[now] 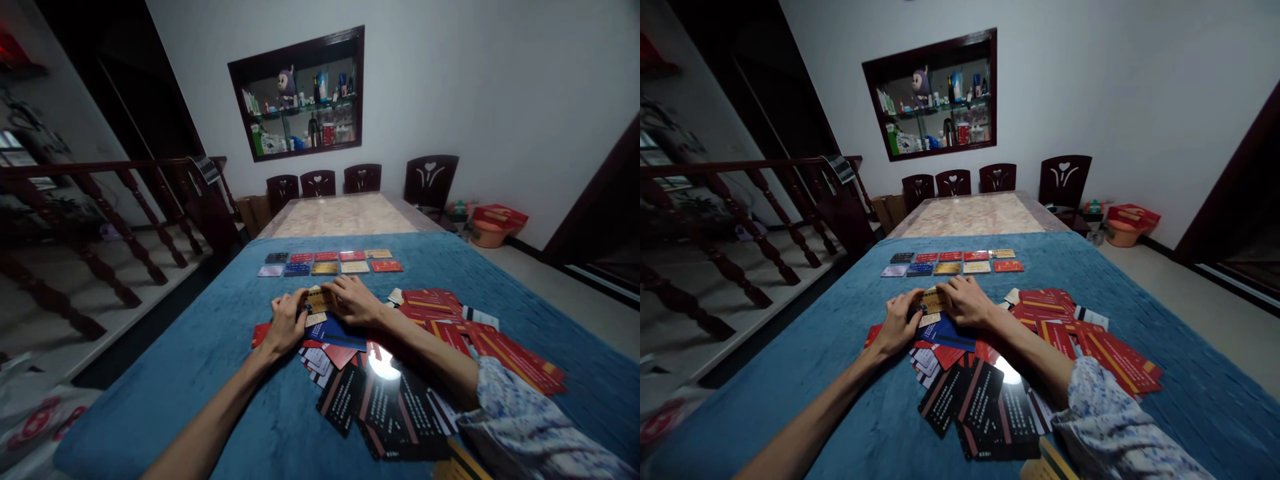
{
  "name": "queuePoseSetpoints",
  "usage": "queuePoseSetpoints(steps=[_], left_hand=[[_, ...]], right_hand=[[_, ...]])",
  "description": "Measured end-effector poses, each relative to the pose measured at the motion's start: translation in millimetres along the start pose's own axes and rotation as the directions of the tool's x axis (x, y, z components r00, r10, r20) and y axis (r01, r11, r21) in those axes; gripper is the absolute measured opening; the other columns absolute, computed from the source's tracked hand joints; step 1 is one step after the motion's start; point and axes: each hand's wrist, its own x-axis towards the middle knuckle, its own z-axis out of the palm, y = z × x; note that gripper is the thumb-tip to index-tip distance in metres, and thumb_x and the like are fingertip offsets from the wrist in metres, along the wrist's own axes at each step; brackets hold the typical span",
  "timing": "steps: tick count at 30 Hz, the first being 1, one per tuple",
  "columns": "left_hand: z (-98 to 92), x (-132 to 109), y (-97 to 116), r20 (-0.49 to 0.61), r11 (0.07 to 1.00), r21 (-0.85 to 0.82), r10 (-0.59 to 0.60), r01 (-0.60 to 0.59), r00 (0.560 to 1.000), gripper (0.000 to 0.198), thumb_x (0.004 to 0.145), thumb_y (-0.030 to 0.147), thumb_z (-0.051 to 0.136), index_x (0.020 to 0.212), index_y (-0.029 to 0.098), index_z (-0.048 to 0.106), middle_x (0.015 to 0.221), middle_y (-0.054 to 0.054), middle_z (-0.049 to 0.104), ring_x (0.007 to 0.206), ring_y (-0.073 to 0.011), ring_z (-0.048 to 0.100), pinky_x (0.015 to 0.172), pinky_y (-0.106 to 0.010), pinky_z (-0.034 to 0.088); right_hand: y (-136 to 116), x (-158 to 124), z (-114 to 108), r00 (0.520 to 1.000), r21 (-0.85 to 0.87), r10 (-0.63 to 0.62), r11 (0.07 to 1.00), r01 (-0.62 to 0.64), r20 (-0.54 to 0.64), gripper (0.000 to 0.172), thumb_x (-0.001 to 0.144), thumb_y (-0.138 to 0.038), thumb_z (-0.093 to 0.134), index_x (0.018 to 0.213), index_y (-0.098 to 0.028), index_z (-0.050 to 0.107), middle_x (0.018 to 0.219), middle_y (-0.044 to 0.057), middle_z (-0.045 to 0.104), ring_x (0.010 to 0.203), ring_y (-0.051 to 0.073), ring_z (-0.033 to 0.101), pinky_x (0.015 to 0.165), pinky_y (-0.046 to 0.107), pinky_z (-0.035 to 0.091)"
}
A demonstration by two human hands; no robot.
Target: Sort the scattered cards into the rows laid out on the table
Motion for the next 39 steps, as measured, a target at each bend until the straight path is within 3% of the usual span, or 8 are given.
queuePoseSetpoints(steps=[15, 23, 28, 32, 39], left_hand=[[-5.7, 5, 1, 0.089, 0.999, 0.021, -0.049, 0.047, 0.995, 0.051, 0.081, 0.021, 0.065, 0.132, 0.019, 0.056, 0.115, -0.008, 0.067, 0.107, -0.0273, 0.056, 0.098, -0.045, 0.038], [-12.8, 12, 4, 0.150, 0.998, 0.058, -0.022, 0.014, 0.988, 0.048, 0.082, 0.024, 0.066, 0.129, 0.020, 0.058, 0.113, -0.008, 0.065, 0.109, -0.0288, 0.053, 0.096, -0.048, 0.035], [-24.4, 19, 7, 0.224, 0.996, 0.070, 0.039, -0.056, 0.974, 0.045, 0.081, 0.030, 0.066, 0.125, 0.021, 0.060, 0.122, -0.009, 0.061, 0.116, -0.0307, 0.048, 0.097, -0.050, 0.034], [-30.0, 27, 10, 0.267, 0.989, 0.075, 0.102, -0.126, 0.958, 0.039, 0.081, 0.031, 0.066, 0.118, 0.021, 0.063, 0.116, -0.008, 0.062, 0.112, -0.0301, 0.048, 0.096, -0.049, 0.034], [-21.3, 48, 15, 0.295, 0.965, 0.107, 0.200, -0.240, 0.934, 0.036, 0.078, 0.032, 0.066, 0.113, 0.021, 0.064, 0.110, -0.008, 0.060, 0.106, -0.0290, 0.048, 0.094, -0.047, 0.034]], right_hand=[[7, 0, -3, 0.997, 0.003, 0.013, 1.000, -0.013, 0.074, 0.056, 0.086, -0.043, 0.063, 0.132, -0.013, 0.053, 0.114, 0.015, 0.061, 0.105, 0.028, 0.049, 0.085, 0.041, 0.036], [11, 0, -11, 0.998, -0.062, 0.003, 0.998, 0.000, 0.064, 0.052, 0.085, -0.050, 0.065, 0.126, -0.018, 0.060, 0.112, 0.013, 0.060, 0.105, 0.028, 0.047, 0.082, 0.039, 0.036], [14, 2, -17, 0.995, -0.070, 0.001, 0.998, 0.007, 0.102, 0.052, 0.083, -0.053, 0.066, 0.122, -0.018, 0.063, 0.113, 0.013, 0.060, 0.105, 0.029, 0.046, 0.080, 0.039, 0.038], [18, 5, -24, 0.988, -0.107, -0.002, 0.994, 0.019, 0.157, 0.046, 0.083, -0.050, 0.066, 0.116, -0.019, 0.065, 0.112, 0.013, 0.061, 0.104, 0.029, 0.046, 0.079, 0.039, 0.038], [31, 3, -39, 0.983, -0.151, -0.006, 0.988, 0.034, 0.182, 0.036, 0.080, -0.045, 0.069, 0.105, -0.020, 0.067, 0.109, 0.012, 0.062, 0.102, 0.029, 0.048, 0.077, 0.036, 0.038]])
